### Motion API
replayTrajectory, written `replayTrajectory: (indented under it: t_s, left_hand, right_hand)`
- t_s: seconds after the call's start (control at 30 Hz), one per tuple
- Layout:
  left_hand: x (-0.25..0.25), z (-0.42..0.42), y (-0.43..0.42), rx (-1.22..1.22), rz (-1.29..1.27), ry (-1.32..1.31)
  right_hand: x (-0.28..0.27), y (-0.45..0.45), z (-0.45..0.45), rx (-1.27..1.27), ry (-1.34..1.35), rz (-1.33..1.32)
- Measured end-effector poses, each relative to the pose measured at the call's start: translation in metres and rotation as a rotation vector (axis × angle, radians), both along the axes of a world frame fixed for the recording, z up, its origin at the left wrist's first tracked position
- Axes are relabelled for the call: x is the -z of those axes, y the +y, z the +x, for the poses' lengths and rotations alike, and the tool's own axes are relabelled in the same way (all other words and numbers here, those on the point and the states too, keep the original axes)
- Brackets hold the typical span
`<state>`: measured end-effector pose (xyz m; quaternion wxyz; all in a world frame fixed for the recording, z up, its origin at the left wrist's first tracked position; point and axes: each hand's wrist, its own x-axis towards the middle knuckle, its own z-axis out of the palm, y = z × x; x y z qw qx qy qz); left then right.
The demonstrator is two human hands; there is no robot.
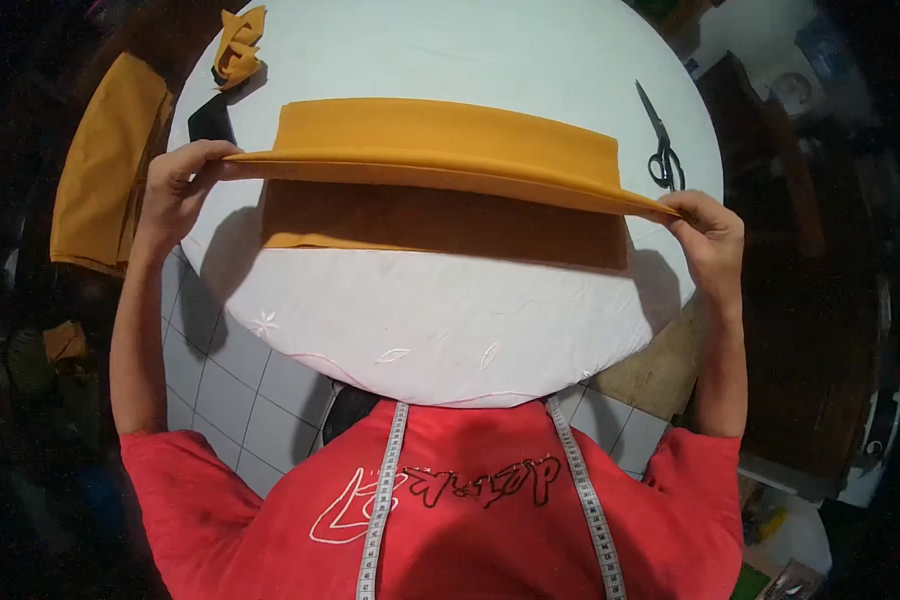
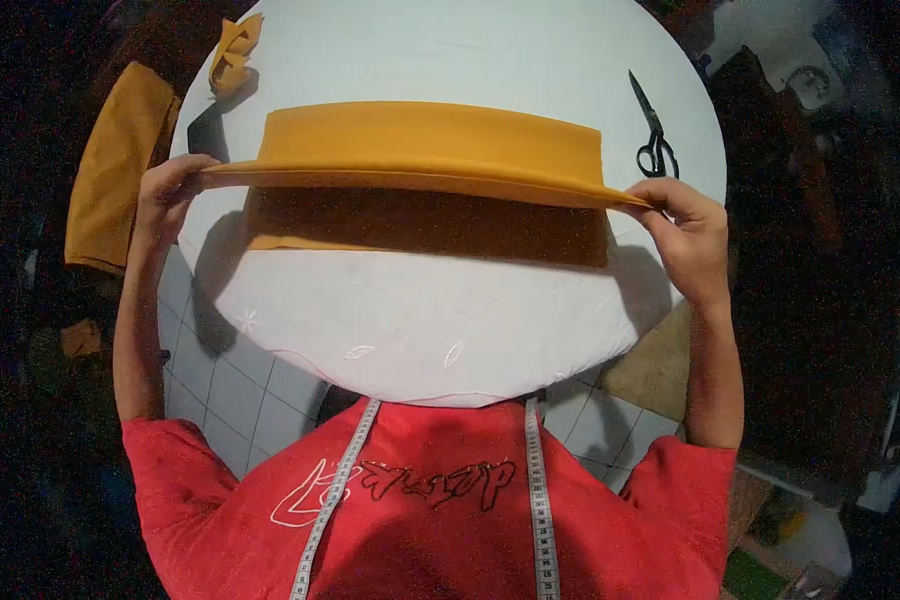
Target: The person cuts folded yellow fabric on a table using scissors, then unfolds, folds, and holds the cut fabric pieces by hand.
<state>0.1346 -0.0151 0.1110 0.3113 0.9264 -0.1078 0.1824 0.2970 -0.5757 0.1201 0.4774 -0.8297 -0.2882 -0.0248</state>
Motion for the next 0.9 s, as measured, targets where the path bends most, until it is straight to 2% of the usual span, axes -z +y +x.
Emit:
replayTrajectory:
  t_s: [0.13, 0.23, 0.3, 0.37, 0.4, 0.43, 0.57, 0.67, 0.77, 0.9]
  left_hand:
    - [-0.005, 0.014, -0.009, 0.066, 0.146, 0.027]
    - [-0.021, 0.023, 0.013, 0.139, 0.095, 0.011]
    - [-0.04, 0.028, 0.028, 0.217, 0.041, 0.0]
    - [-0.088, 0.029, 0.026, 0.065, -0.066, -0.055]
    - [-0.107, 0.027, 0.025, 0.003, -0.081, -0.094]
    - [-0.124, 0.029, 0.024, -0.017, -0.052, -0.143]
    - [-0.155, 0.038, 0.018, -0.066, 0.046, -0.22]
    - [-0.159, 0.056, 0.01, -0.071, 0.137, -0.197]
    - [-0.157, 0.08, -0.002, -0.066, 0.238, -0.148]
    - [-0.152, 0.118, -0.02, -0.07, 0.386, -0.066]
  right_hand:
    - [0.0, -0.013, 0.017, 0.008, 0.186, -0.062]
    - [-0.019, -0.017, 0.029, -0.029, 0.061, -0.074]
    - [-0.053, -0.017, 0.035, -0.071, -0.022, -0.079]
    - [-0.095, -0.021, 0.042, -0.129, -0.074, 0.092]
    - [-0.114, -0.044, 0.056, -0.228, -0.149, 0.027]
    - [-0.133, -0.053, 0.063, -0.287, -0.155, 0.093]
    - [-0.215, -0.124, 0.12, 0.178, -0.263, -0.193]
    - [-0.28, -0.079, 0.114, 0.028, -0.44, -0.14]
    - [-0.269, -0.019, 0.075, -0.043, -0.503, -0.138]
    - [-0.228, -0.028, 0.148, -0.217, -0.233, -0.327]
